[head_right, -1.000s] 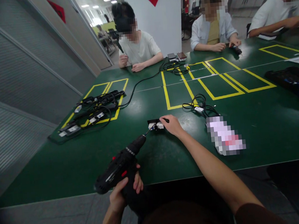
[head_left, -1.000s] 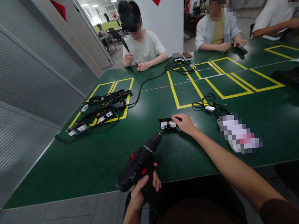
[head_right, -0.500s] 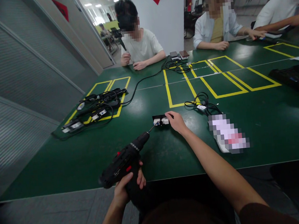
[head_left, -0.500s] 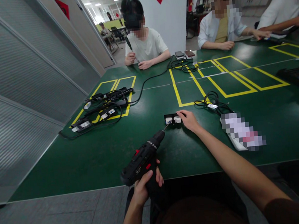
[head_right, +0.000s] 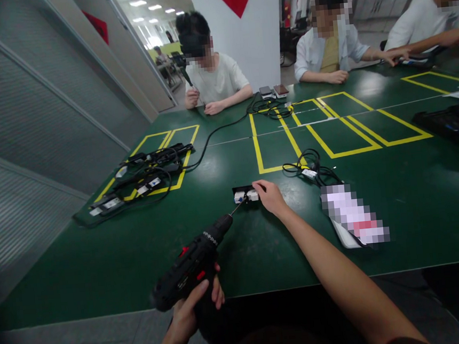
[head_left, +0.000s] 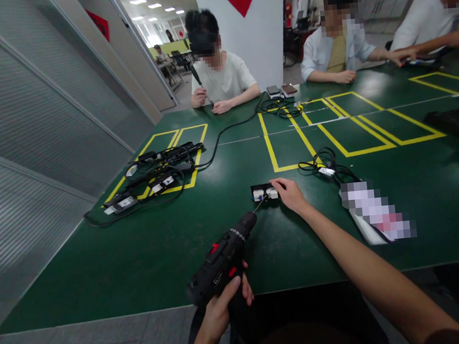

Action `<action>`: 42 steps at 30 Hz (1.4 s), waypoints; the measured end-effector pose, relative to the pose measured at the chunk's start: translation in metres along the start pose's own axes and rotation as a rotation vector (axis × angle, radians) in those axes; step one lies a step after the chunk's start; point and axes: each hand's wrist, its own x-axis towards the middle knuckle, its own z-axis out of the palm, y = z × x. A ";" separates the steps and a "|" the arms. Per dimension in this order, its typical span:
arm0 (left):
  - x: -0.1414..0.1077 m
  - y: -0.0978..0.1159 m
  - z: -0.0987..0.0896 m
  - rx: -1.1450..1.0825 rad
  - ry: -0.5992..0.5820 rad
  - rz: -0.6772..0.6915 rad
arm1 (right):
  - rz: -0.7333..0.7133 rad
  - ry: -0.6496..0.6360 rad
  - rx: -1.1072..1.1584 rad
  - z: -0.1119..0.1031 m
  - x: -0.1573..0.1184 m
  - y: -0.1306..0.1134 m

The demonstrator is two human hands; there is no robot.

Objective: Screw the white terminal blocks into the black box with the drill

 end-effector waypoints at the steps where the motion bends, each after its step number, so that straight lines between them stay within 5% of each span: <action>1: 0.000 0.001 0.001 -0.002 0.002 -0.004 | 0.002 -0.002 0.000 0.000 0.000 0.000; 17: 0.000 -0.008 -0.003 -0.052 0.060 0.001 | 0.006 -0.015 0.014 0.001 -0.001 -0.001; 42: 0.003 -0.020 -0.016 -0.093 -0.018 0.058 | 0.026 -0.023 0.013 0.002 -0.002 -0.003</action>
